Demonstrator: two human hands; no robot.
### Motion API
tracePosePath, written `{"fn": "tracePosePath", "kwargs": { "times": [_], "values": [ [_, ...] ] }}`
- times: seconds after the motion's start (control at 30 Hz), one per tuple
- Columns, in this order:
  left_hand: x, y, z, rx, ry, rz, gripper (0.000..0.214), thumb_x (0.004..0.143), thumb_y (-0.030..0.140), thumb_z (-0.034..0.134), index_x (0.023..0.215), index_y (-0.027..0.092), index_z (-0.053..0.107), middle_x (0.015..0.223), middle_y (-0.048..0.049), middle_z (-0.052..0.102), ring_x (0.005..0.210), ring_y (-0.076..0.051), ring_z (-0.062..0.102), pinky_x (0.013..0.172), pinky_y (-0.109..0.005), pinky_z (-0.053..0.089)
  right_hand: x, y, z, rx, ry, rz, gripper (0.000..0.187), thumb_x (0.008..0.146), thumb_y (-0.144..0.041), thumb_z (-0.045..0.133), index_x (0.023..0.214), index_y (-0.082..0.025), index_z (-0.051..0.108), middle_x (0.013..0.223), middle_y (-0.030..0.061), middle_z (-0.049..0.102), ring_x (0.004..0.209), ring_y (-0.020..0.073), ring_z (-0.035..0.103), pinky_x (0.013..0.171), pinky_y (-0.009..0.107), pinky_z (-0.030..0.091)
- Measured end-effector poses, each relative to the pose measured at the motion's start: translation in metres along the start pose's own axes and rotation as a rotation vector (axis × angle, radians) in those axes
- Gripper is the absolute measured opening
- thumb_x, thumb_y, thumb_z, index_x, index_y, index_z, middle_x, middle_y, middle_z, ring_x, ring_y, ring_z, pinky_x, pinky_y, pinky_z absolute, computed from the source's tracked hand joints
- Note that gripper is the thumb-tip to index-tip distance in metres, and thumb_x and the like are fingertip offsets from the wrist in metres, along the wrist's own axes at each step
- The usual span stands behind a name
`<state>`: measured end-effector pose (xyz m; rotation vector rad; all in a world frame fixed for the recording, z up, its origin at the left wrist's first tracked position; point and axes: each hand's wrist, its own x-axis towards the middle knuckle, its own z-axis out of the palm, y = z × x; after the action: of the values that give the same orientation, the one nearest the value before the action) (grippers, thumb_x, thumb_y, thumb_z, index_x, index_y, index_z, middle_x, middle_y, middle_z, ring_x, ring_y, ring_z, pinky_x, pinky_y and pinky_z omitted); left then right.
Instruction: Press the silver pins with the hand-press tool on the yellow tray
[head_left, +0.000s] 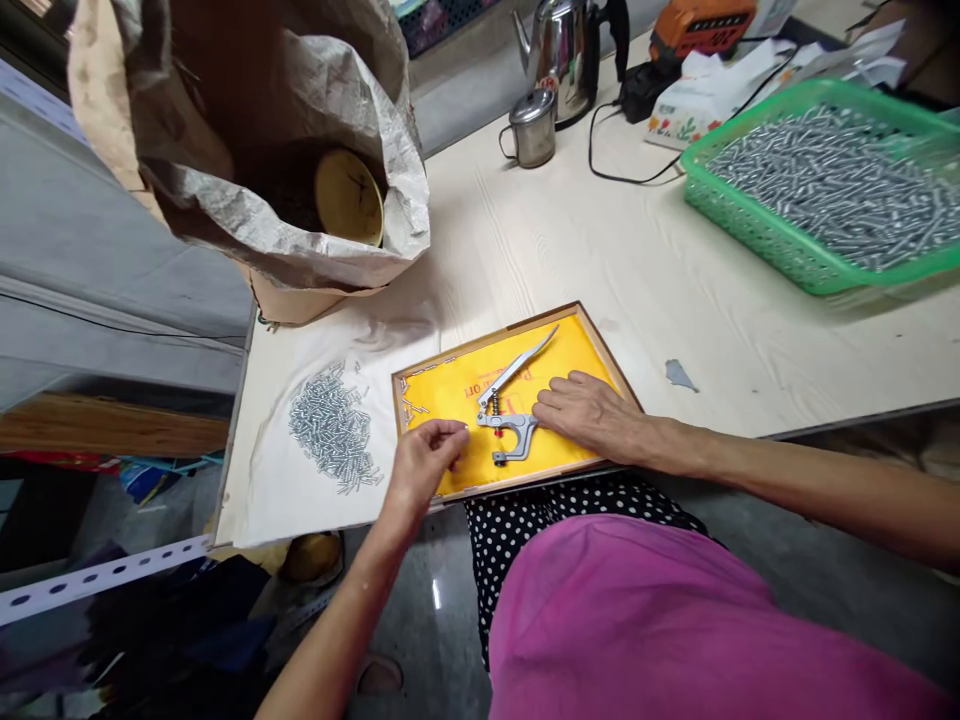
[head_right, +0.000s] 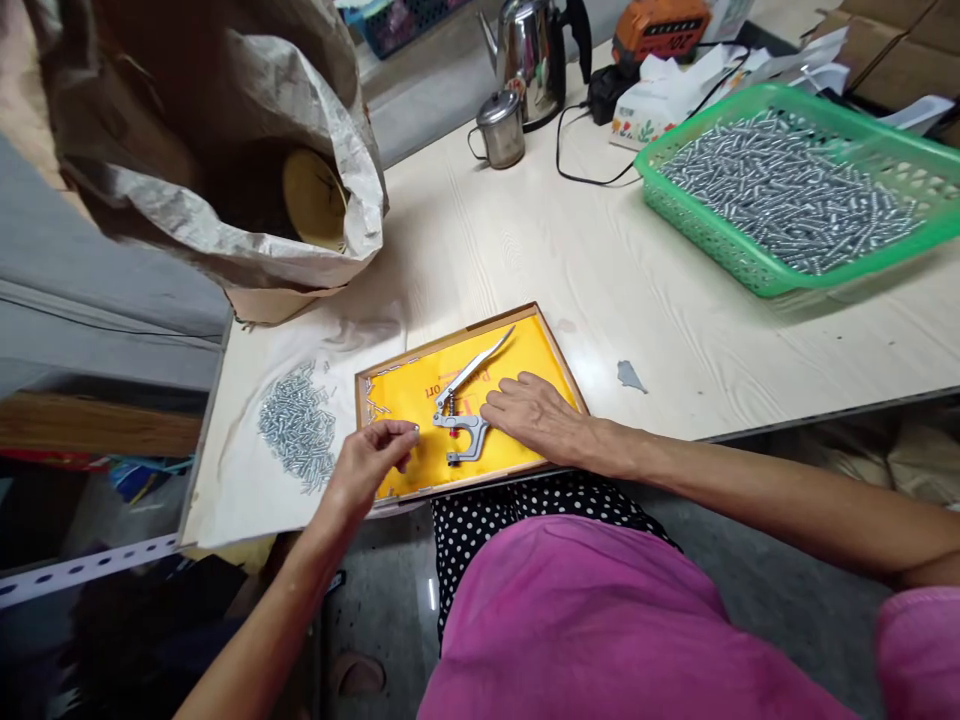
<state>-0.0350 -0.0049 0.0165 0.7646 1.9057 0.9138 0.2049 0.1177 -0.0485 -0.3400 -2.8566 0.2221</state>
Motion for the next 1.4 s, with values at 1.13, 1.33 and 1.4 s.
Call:
{"fn": "tracePosePath", "kwargs": {
  "times": [1.13, 1.33, 1.4],
  "values": [
    [-0.002, -0.013, 0.041, 0.155, -0.175, -0.226, 0.049, 0.055, 0.059, 0.085, 0.063, 0.014, 0.066, 0.047, 0.0044, 0.049, 0.043, -0.007, 0.037, 0.044, -0.022, 0.025, 0.025, 0.052, -0.015, 0.028, -0.158, 0.085, 0.098, 0.076, -0.076, 0.068, 0.143, -0.008, 0.046, 0.14, 0.0233, 0.053, 0.125, 0.0406, 0.044, 0.096, 0.049, 0.039],
    [-0.004, -0.014, 0.04, 0.228, -0.149, -0.214, 0.04, 0.067, 0.053, 0.08, 0.065, 0.015, 0.066, 0.049, 0.0037, 0.05, 0.044, -0.009, 0.04, 0.046, -0.023, 0.028, 0.022, 0.038, -0.021, -0.025, -0.164, 0.118, 0.065, 0.079, -0.063, 0.073, 0.117, -0.011, 0.062, 0.113, 0.0154, 0.065, 0.102, 0.0306, 0.051, 0.086, 0.041, 0.035],
    [-0.009, -0.014, 0.041, 0.386, -0.099, -0.124, 0.034, 0.077, 0.046, 0.074, 0.066, 0.016, 0.066, 0.056, 0.0003, 0.056, 0.05, -0.012, 0.048, 0.051, -0.025, 0.036, 0.019, 0.033, -0.024, -0.035, -0.167, 0.105, 0.052, 0.085, -0.056, 0.07, 0.112, -0.012, 0.063, 0.108, 0.0143, 0.065, 0.1, 0.0293, 0.05, 0.084, 0.04, 0.035]
  ]
}}
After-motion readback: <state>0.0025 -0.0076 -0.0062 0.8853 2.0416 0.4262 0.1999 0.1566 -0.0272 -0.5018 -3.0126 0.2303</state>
